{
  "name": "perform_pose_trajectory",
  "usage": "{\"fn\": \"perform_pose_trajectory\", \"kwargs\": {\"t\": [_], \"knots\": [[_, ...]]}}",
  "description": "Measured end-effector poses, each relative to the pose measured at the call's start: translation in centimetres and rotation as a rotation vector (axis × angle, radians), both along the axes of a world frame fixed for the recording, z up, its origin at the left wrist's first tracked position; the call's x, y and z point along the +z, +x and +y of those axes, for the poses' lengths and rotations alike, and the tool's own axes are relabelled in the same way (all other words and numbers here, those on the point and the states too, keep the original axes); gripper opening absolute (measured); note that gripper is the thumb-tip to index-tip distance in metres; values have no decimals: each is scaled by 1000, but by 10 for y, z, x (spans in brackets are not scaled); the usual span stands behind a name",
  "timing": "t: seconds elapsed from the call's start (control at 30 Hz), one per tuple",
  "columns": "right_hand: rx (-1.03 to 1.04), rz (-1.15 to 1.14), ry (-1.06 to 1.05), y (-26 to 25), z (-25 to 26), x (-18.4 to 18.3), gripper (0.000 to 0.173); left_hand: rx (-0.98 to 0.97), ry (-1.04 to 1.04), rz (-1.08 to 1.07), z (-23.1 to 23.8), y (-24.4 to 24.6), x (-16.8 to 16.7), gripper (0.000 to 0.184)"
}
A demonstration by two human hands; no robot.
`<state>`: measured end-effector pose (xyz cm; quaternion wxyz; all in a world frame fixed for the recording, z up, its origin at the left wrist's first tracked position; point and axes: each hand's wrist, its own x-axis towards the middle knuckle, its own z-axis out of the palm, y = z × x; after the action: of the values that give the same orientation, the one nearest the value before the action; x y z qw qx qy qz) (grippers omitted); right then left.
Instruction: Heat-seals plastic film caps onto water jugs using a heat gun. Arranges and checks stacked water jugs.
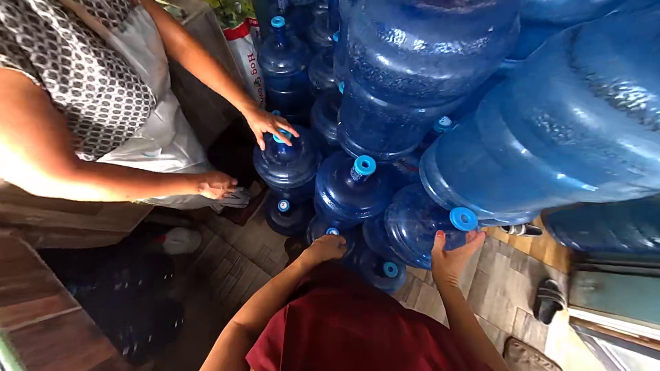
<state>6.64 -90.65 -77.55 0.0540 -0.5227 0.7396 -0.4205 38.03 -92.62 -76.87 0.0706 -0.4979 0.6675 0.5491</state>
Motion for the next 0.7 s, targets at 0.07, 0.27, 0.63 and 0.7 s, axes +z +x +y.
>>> {"fn": "perform_pose_trajectory", "kwargs": {"t": [0.07, 0.27, 0.63, 0.7], "knots": [[-29, 27, 38, 5, -1, -2, 92, 2, 28, 19, -1, 18, -4, 41], [-153, 103, 117, 27, -4, 11, 96, 12, 32, 82, -9, 75, 4, 41], [-284, 166, 56, 18, -15, -1, 98, -219, -791, 751, -147, 37, 261, 40], [-274, 175, 48, 12, -17, 0, 99, -233, -999, 812, -160, 7, 333, 42]]}}
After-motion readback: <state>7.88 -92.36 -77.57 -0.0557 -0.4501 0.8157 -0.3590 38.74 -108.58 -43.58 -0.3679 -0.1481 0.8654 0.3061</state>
